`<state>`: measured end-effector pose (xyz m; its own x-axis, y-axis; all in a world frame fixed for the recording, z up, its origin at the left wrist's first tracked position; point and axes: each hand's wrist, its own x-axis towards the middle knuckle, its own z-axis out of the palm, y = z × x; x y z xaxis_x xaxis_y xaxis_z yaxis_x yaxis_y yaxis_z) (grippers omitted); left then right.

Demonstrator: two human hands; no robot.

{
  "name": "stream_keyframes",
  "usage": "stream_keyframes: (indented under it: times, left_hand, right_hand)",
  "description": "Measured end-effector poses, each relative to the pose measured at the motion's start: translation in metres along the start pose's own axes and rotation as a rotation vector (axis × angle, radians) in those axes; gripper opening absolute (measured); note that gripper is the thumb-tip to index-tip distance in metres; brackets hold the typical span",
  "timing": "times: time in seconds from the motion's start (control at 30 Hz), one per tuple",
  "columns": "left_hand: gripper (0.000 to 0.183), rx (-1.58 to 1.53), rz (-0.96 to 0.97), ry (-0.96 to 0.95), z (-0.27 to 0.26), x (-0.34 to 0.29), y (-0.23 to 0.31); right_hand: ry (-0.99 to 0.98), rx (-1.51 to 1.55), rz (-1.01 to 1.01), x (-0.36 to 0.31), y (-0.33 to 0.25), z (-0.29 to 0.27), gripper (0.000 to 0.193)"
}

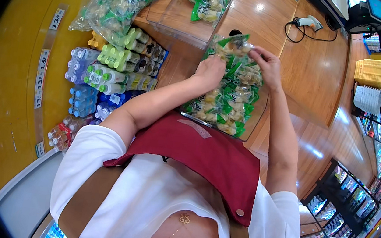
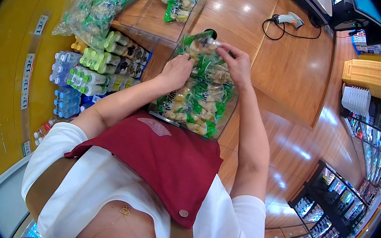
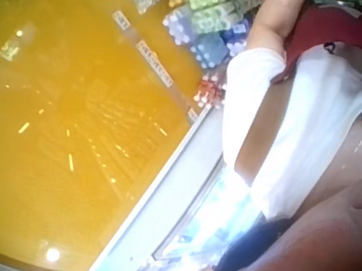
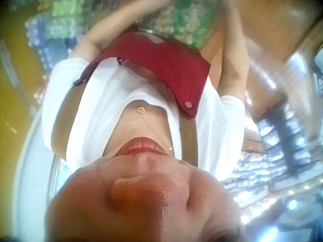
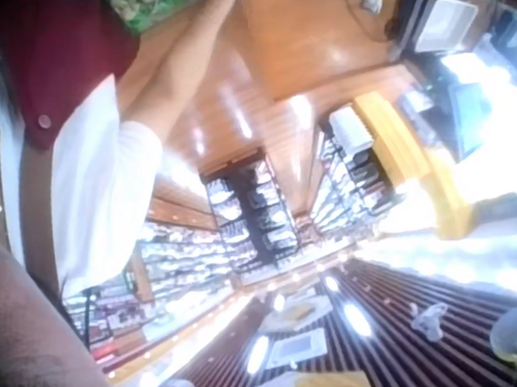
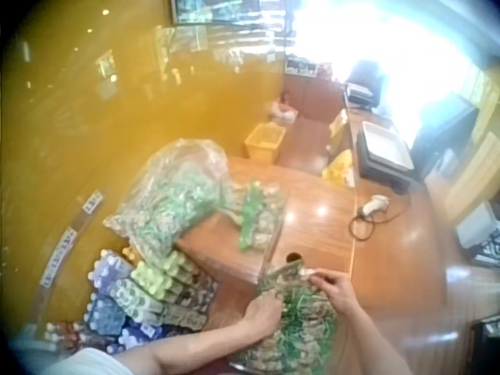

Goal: The person picks up multiple small green snack packages from a shelf and carries them to a counter. They then place the packages one by one into a clear plastic bin, arranging them neatly in rows. The person continues this process, filling the bin with the snack packages.

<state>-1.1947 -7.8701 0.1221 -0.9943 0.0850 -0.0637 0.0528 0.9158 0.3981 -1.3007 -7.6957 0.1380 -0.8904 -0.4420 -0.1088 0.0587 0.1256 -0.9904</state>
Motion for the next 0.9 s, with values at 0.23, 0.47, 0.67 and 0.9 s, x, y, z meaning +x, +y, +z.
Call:
stream_keyframes:
  times: [0.23, 0.47, 0.67, 0.9]
  left_hand:
    - [0.016, 0.079, -0.064, -0.200, -0.011, -0.012, 0.010]
    - [0.018, 0.207, 0.044, -0.085, -0.010, -0.021, 0.012]
    - [0.025, -0.079, 0.039, -0.101, -0.038, -0.016, 0.006]
    - [0.034, -0.294, -0.318, 0.194, -0.112, 0.067, -0.081]
  right_hand:
    - [-0.097, -0.711, -0.080, -0.004, -0.023, 0.017, 0.022]
    - [-0.268, -0.966, -0.249, 0.006, -0.004, 0.027, 0.016]
    - [-0.349, -1.268, -0.090, 0.004, -0.034, 0.035, 0.031]
    - [-0.254, -1.369, -0.470, -0.018, -0.016, 0.054, 0.061]
